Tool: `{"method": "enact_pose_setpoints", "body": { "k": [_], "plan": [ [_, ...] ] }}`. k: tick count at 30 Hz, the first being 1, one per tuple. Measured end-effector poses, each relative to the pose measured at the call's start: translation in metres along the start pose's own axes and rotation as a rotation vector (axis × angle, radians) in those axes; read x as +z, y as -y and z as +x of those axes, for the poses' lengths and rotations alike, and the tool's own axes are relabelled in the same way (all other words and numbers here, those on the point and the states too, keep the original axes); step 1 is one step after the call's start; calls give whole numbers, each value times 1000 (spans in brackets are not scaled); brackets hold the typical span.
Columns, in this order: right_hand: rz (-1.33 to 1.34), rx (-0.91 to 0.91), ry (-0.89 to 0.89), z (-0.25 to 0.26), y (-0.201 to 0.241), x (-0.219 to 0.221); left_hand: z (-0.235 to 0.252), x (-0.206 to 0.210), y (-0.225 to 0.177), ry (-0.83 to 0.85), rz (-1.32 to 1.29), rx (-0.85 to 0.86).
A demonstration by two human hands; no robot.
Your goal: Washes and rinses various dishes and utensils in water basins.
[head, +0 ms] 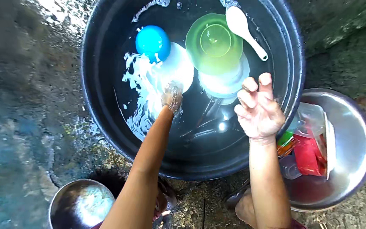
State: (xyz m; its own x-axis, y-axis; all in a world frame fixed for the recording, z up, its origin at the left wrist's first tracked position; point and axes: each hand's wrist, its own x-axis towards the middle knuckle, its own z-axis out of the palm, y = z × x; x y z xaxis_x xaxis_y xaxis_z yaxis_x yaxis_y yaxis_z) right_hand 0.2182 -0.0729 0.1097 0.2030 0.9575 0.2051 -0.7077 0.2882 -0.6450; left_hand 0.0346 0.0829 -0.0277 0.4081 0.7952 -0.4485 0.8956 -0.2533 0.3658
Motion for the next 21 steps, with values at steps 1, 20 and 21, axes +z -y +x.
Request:
{"method": "enact_pose_setpoints", "body": {
  "k": [1, 20, 21],
  "plan": [
    [-27, 0, -29, -2, 1, -1, 2, 7, 7, -6, -31, -21],
    [-533, 1054, -516, 6, -91, -38, -98, -84, 14, 624, 255, 526],
    [-592, 1010, -495, 3, -97, -39, -92, -76, 21, 622, 221, 469]
  ]
}}
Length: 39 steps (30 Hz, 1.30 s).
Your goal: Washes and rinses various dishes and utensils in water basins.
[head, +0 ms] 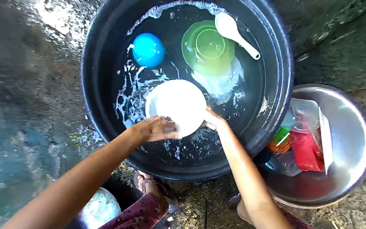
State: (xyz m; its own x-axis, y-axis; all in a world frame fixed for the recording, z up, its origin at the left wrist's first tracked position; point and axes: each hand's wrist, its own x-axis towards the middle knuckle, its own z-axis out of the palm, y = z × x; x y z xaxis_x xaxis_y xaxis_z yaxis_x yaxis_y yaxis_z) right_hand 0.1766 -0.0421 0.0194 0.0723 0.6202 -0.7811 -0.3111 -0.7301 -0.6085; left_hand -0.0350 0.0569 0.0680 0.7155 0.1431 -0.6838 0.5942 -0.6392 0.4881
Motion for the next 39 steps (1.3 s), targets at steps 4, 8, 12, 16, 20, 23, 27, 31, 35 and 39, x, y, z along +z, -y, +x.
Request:
{"method": "enact_pose_setpoints", "body": {
  "k": [4, 8, 12, 16, 20, 23, 27, 31, 35, 39],
  "plan": [
    [-134, -151, -59, -1, -23, 6, 39, 19, 21, -413, -39, -128],
    [-289, -118, -32, 5, -35, 17, 101, 34, -2, -729, -80, -307],
    [-106, -181, -178, 6, -36, 21, 108, 26, -66, -550, -398, -269],
    [195, -242, -368, 22, -26, 13, 83, 25, -33, -218, -233, -83],
    [148, -207, -254, 27, -36, 9, 70, 13, 3, -337, 76, -241],
    [76, -276, -217, 22, -44, 21, 83, 12, -44, -449, -212, -340],
    [111, -322, -280, 23, -38, 17, 113, 14, -66, -373, -420, -58],
    [144, -334, -338, 32, -39, 5, 79, 20, -14, -151, -132, -16],
    [165, -225, -288, 20, -33, 13, 76, 8, 10, -383, 51, -192],
    [195, -238, -196, 19, -37, 12, 93, 21, -67, -459, -460, -300]
  ]
}}
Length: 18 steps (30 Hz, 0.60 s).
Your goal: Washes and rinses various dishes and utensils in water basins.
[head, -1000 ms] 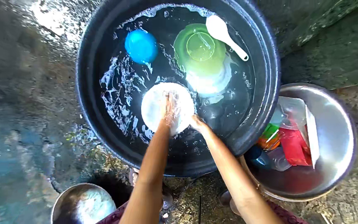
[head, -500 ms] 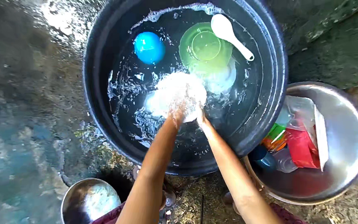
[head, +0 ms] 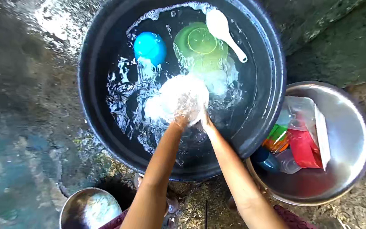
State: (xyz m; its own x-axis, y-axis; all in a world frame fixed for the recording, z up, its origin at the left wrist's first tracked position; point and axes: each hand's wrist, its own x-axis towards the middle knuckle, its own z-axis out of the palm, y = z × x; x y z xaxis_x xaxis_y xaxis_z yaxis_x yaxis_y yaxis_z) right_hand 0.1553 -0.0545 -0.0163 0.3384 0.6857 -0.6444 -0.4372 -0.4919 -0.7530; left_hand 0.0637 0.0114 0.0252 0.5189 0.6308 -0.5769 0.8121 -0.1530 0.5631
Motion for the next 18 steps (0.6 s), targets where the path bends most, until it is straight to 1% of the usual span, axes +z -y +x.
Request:
{"method": "enact_pose_setpoints", "body": {
  "k": [1, 2, 3, 4, 5, 6, 7, 8, 9, 10, 11, 12, 13, 14, 15, 16, 17, 18],
  "plan": [
    [58, -25, -44, 7, -5, 1, 14, 13, 0, 2, 17, 135],
    [101, -45, -97, 12, -6, 2, 22, 14, -4, 100, 24, 210],
    [90, -63, -145, 12, 0, 2, 22, 9, -6, 198, 4, 241],
    [55, -75, -185, 14, 2, 1, 17, 2, 3, 266, 5, 277],
    [11, -68, -189, 16, 1, -3, 8, -7, 17, 333, 99, 284],
    [-1, -72, -190, 17, -1, -6, 2, -20, 32, 396, 256, 238],
    [13, -71, -192, 17, -2, -5, -2, -34, 45, 400, 387, 185],
    [35, -59, -159, 14, -2, -3, -4, -48, 55, 343, 465, 160],
    [42, -51, -111, 11, 0, -1, -1, -57, 60, 259, 466, 162],
    [14, -43, -68, 6, 1, 0, -1, -55, 61, 177, 384, 128],
    [-43, -21, -45, 1, -2, 1, 0, -41, 58, 81, 232, 63],
    [-84, 19, -27, -2, -4, 0, -1, -27, 41, 31, 90, -6],
    [-115, 55, 5, -7, -4, -2, -4, -15, 19, -1, 22, 13],
    [-146, 63, 12, -12, -4, -6, -5, -2, 6, -15, -33, 66],
    [-136, 1, -14, -7, -11, -7, -6, 8, -3, -7, -38, 139],
    [-74, -102, -49, 6, -15, -5, -2, 20, 0, 2, -6, 241],
    [-15, -152, -37, 12, -11, -7, -3, 24, 4, 58, 37, 296],
    [23, -124, 9, 13, -4, -14, -6, 24, 11, 139, 131, 320]
  ]
}}
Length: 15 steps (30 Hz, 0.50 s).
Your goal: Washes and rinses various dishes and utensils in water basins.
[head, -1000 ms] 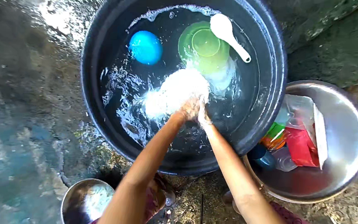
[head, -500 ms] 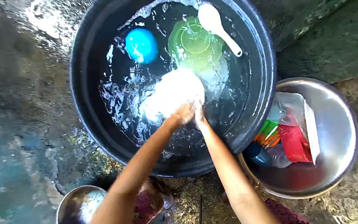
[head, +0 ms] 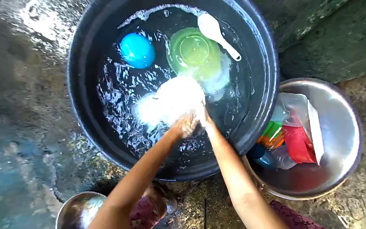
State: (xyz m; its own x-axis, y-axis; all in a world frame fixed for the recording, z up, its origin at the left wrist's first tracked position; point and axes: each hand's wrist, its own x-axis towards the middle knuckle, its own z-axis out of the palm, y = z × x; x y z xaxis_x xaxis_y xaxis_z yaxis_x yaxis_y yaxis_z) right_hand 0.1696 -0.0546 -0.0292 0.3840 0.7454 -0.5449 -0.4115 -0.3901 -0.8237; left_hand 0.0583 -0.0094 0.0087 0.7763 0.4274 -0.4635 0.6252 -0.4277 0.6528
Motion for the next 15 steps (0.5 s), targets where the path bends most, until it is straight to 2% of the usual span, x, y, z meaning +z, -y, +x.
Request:
{"method": "enact_pose_setpoints", "body": {
  "k": [3, 5, 6, 7, 9, 10, 12, 15],
  "plan": [
    [-20, 337, 192, 2, 25, -22, -20, -22, 9, 251, 297, 3],
    [-41, 515, 297, 4, 30, -29, -35, -49, -1, 269, 293, 32],
    [-66, 510, 288, 2, 34, -28, -42, -65, -10, 218, 240, 41],
    [-91, 441, 249, 0, 40, -25, -49, -77, -15, 116, 170, 67],
    [-107, 147, 183, -3, 46, -22, -57, -97, -18, -98, 29, 77],
    [-110, -9, 163, 1, 40, -20, -57, -108, -13, -153, -31, 25],
    [-148, -170, 122, 8, 32, -19, -48, -131, 8, -132, -87, -123],
    [-350, -179, 81, 4, 26, -9, -20, -148, 41, 52, -50, -300]
  ]
}}
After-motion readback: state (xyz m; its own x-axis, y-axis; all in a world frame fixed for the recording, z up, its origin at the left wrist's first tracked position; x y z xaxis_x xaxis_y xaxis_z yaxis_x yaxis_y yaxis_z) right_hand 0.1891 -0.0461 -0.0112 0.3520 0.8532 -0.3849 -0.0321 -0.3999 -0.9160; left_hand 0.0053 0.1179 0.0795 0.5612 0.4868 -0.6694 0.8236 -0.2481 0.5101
